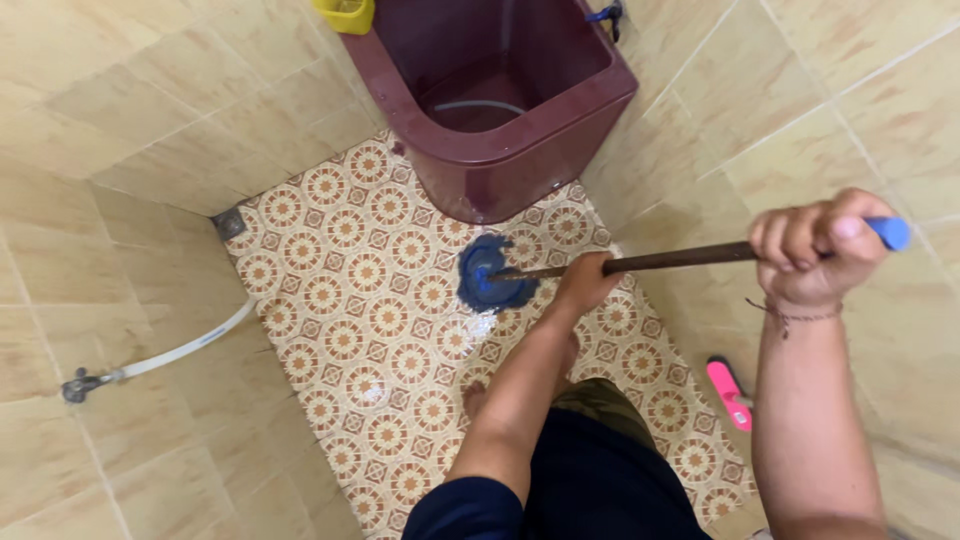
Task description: The person mops the tiled floor of a small room by moving a blue mop back and forth around a water tank and a bucket.
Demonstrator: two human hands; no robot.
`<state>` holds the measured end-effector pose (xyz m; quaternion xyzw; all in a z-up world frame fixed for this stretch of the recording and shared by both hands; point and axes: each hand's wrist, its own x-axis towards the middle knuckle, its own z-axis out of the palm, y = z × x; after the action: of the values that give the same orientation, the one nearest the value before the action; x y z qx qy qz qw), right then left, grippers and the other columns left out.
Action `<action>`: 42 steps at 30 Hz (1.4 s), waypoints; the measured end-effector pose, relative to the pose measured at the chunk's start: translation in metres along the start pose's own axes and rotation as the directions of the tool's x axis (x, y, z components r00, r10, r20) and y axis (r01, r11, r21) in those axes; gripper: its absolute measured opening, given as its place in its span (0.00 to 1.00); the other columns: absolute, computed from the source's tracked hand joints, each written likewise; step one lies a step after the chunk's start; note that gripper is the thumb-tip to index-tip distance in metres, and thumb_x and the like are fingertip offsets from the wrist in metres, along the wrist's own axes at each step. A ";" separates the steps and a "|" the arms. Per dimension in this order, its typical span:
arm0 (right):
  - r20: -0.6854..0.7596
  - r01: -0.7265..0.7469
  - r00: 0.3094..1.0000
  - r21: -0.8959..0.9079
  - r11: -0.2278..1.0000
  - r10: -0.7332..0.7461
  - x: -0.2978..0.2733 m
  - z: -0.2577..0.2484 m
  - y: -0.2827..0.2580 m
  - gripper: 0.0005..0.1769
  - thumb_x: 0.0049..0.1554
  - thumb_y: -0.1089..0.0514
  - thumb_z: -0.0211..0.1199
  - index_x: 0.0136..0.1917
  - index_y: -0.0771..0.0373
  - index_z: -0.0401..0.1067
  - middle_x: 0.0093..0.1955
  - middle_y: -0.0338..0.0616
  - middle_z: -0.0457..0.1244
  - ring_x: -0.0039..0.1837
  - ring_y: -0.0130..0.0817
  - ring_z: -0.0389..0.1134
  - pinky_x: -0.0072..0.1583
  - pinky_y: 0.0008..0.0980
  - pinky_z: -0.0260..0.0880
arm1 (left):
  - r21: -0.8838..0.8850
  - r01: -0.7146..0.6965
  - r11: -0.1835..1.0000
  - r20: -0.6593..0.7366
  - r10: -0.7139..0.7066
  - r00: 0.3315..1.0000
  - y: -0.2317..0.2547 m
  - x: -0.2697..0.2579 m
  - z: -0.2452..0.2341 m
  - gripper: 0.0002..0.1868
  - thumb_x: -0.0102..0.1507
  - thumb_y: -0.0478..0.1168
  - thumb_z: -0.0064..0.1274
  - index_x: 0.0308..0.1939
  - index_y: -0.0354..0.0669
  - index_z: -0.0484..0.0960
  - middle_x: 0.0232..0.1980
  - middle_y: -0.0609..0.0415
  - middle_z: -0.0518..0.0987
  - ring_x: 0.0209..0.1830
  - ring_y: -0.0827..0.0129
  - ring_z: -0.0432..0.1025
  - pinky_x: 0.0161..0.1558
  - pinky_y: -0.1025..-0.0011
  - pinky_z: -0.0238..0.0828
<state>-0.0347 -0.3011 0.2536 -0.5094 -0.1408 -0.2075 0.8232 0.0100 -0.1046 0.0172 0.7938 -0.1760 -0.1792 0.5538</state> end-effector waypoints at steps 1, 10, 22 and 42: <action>-0.013 -0.020 1.000 0.011 1.000 0.020 -0.004 0.010 0.012 0.20 0.66 0.52 0.50 0.34 0.53 0.51 0.18 0.32 0.43 0.19 0.23 0.39 0.28 0.29 0.42 | 0.004 -0.003 1.000 0.003 0.003 1.000 -0.008 -0.012 -0.012 0.13 0.58 0.46 0.59 0.37 0.40 0.83 0.35 0.40 0.81 0.38 0.44 0.77 0.41 0.54 0.71; -0.102 -0.275 0.955 0.063 0.959 0.280 -0.093 0.095 0.141 0.20 0.65 0.52 0.50 0.31 0.53 0.55 0.22 0.31 0.45 0.23 0.26 0.45 0.27 0.33 0.47 | 0.119 0.238 0.964 -0.142 -0.220 0.965 -0.144 -0.160 -0.116 0.15 0.60 0.45 0.61 0.43 0.38 0.82 0.38 0.39 0.81 0.39 0.46 0.77 0.43 0.55 0.72; 0.161 -0.534 0.833 -0.019 0.845 0.530 -0.169 0.194 0.203 0.24 0.65 0.50 0.53 0.29 0.59 0.56 0.25 0.38 0.54 0.33 0.34 0.61 0.49 0.40 0.72 | 0.264 0.295 0.918 -0.361 -0.189 0.913 -0.175 -0.291 -0.207 0.15 0.55 0.39 0.66 0.45 0.42 0.85 0.40 0.43 0.84 0.45 0.46 0.76 0.50 0.57 0.71; 0.114 -0.087 0.989 -0.089 0.992 0.097 -0.058 0.069 -0.050 0.25 0.60 0.50 0.65 0.29 0.60 0.57 0.22 0.38 0.52 0.25 0.30 0.50 0.36 0.36 0.55 | -0.075 -0.251 0.965 -0.309 0.217 0.926 0.008 -0.062 0.041 0.20 0.51 0.37 0.70 0.46 0.48 0.81 0.61 0.51 0.78 0.67 0.53 0.70 0.68 0.57 0.57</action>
<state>-0.1110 -0.2479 0.2973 -0.5607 -0.1568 -0.1446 0.8001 -0.0641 -0.1106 0.0167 0.7525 -0.1733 0.0005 0.6354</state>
